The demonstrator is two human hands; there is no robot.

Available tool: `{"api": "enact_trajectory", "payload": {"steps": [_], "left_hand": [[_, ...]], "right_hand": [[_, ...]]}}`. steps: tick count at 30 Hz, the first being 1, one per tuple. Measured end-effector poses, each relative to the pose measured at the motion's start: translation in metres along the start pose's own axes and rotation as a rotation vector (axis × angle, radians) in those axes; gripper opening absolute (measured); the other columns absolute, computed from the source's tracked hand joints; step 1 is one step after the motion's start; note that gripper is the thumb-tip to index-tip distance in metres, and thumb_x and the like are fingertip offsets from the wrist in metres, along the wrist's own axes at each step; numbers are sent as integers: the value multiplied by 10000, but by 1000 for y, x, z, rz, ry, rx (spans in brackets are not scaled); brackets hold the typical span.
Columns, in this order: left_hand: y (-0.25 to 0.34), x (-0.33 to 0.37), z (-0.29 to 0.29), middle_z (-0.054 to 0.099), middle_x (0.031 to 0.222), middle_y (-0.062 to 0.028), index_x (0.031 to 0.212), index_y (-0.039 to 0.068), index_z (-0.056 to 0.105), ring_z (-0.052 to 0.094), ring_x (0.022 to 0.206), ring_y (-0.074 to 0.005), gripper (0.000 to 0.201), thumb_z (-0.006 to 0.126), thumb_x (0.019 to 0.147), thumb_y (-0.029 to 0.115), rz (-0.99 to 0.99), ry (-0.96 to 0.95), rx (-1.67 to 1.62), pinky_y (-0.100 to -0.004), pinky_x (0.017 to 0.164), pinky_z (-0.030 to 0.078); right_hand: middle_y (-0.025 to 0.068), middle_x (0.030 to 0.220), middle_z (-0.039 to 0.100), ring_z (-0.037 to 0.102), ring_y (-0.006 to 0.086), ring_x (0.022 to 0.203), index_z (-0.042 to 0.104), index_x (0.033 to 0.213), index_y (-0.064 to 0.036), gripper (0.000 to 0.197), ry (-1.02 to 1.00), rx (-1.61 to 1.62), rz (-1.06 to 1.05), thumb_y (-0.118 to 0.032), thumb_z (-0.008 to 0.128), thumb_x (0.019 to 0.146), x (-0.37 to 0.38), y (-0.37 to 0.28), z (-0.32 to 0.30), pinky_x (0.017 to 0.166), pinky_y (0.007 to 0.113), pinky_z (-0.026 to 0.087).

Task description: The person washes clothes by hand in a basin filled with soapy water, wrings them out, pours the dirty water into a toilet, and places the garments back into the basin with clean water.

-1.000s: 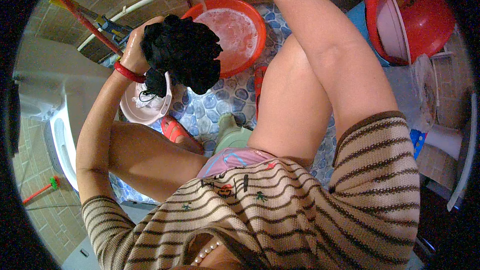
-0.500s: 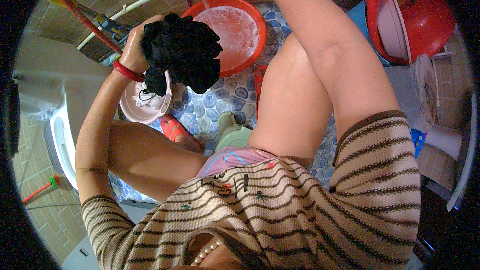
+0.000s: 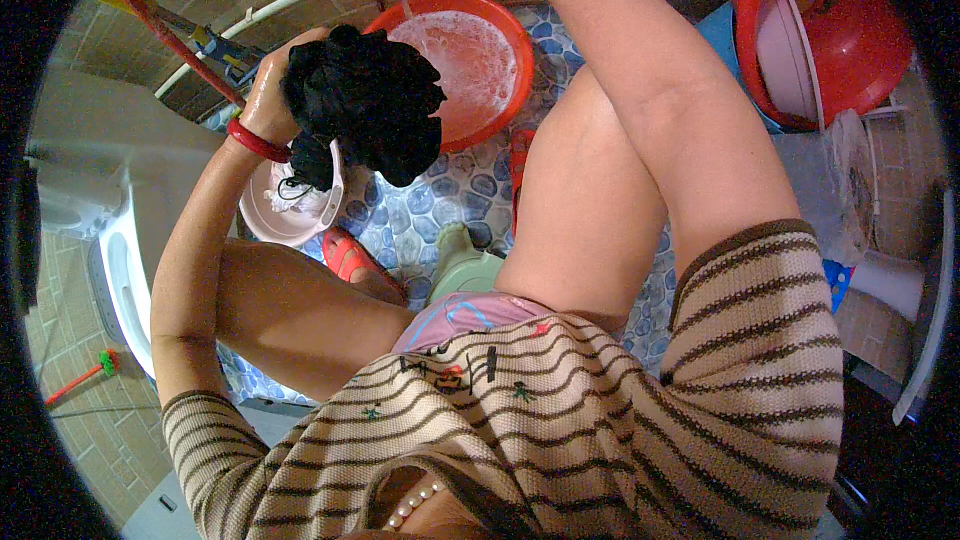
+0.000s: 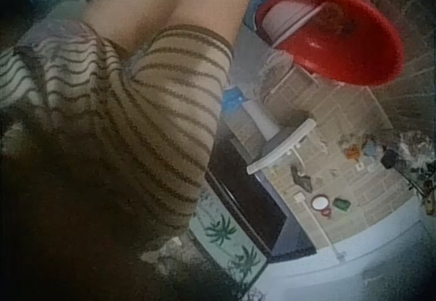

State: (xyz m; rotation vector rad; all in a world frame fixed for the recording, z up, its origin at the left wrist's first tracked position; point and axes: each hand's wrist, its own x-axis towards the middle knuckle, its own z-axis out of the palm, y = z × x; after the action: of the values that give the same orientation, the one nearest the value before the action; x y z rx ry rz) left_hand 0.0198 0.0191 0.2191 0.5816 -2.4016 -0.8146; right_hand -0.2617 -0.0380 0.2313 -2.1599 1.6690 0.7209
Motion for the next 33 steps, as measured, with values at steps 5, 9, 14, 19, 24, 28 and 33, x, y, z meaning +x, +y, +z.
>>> {"api": "enact_trajectory", "payload": {"steps": [5, 9, 14, 19, 24, 28, 33], "left_hand": [[0, -2, -3, 602, 898, -200, 985, -16, 544, 570, 859, -389, 344, 678, 682, 80, -25, -28, 16, -326, 772, 458], [-2, -1, -1, 603, 905, -204, 992, -18, 544, 573, 869, -388, 350, 679, 686, 86, -17, -10, 6, -330, 778, 458], [-2, -2, -1, 603, 922, -210, 997, -17, 545, 574, 885, -388, 352, 678, 687, 86, -21, 0, 6, -335, 782, 458], [2, 0, -1, 588, 908, -213, 973, -13, 541, 538, 883, -422, 330, 665, 681, 78, 44, 21, 64, -346, 770, 458], [0, -2, -2, 583, 904, -215, 966, -14, 537, 524, 892, -435, 326, 664, 679, 78, 4, -3, 23, -357, 771, 457], [-4, -1, -2, 588, 934, -217, 978, -25, 536, 538, 910, -425, 346, 676, 676, 71, 44, 15, 68, -353, 787, 456], [-1, -3, -4, 596, 959, -213, 996, -29, 537, 558, 929, -401, 368, 686, 673, 65, 8, -22, 66, -347, 805, 454]], "right_hand": [[131, 1200, 551, 520, 294, 1097, 531, 1204, -72, 468, -16, 18, 13, -342, 598, 828, -12, -10, -6, 883, 414, 431], [132, 1202, 549, 519, 296, 1099, 527, 1208, -69, 469, -16, 6, 4, -345, 590, 835, -8, -6, -3, 880, 417, 431], [128, 1217, 538, 511, 294, 1108, 517, 1219, -65, 478, -19, 7, 7, -347, 588, 840, -8, -7, -4, 882, 419, 430], [129, 1219, 538, 513, 294, 1106, 520, 1217, -67, 475, -17, 0, 8, -342, 593, 837, -11, -9, -6, 879, 418, 432], [130, 1209, 545, 521, 293, 1096, 535, 1200, -66, 452, -33, 48, 51, -331, 590, 839, -25, -18, -10, 872, 418, 433], [127, 1192, 558, 527, 291, 1087, 547, 1187, -69, 431, -22, 44, 40, -321, 588, 840, -26, -17, -9, 869, 416, 435], [125, 1170, 572, 537, 292, 1072, 553, 1180, -69, 430, -3, 43, 30, -321, 595, 835, -20, -15, -8, 863, 415, 439]]}}
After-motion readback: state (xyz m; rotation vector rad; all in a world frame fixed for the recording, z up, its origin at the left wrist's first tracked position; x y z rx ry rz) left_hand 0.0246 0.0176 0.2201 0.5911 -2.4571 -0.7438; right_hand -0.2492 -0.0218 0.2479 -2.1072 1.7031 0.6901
